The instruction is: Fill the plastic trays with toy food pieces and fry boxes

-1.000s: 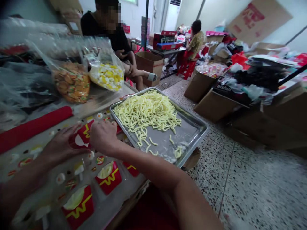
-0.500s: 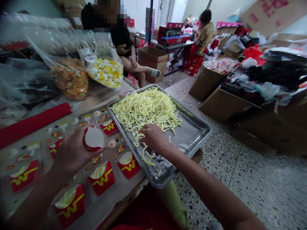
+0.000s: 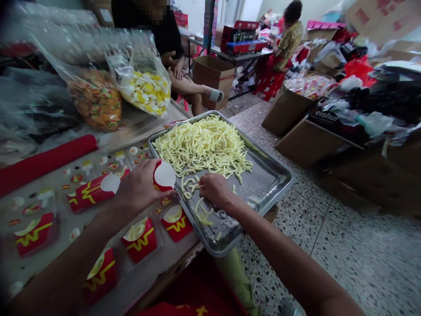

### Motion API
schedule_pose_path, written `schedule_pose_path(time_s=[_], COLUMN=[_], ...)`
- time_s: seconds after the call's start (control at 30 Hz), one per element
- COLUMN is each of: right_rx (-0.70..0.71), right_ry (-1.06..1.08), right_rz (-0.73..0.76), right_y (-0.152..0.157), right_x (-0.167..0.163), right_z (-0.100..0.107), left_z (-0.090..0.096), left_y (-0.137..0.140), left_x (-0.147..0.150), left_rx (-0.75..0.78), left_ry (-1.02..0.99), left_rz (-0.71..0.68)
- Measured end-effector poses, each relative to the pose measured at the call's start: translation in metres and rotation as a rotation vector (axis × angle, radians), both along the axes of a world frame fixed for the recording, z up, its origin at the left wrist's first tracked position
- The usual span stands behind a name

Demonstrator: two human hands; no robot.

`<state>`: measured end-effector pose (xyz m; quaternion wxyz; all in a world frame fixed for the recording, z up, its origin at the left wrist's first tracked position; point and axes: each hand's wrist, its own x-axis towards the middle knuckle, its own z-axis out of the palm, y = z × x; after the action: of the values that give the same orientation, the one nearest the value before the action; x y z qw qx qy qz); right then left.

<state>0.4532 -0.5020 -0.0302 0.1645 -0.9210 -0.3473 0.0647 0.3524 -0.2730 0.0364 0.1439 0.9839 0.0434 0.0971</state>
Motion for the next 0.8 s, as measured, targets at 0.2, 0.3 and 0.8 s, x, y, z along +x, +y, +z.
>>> schedule_pose_path(time_s=[0.2,0.3,0.8], right_rx=[0.16,0.08,0.475], right_ry=[-0.144,-0.202,-0.096], right_rz=[0.112,0.348,0.364], right_y=[-0.011,-0.007,0.019], right_x=[0.007,0.006,0.023], right_z=[0.033,0.05,0.089], left_z=[0.004,-0.009,-0.047], left_y=[-0.026,-0.044,-0.039], left_x=[0.04,0.062,0.084], left_rx=[0.201,0.025,-0.794], left_ry=[0.156,0.255,-0.205], left_rz=[-0.225,-0.314,-0.414])
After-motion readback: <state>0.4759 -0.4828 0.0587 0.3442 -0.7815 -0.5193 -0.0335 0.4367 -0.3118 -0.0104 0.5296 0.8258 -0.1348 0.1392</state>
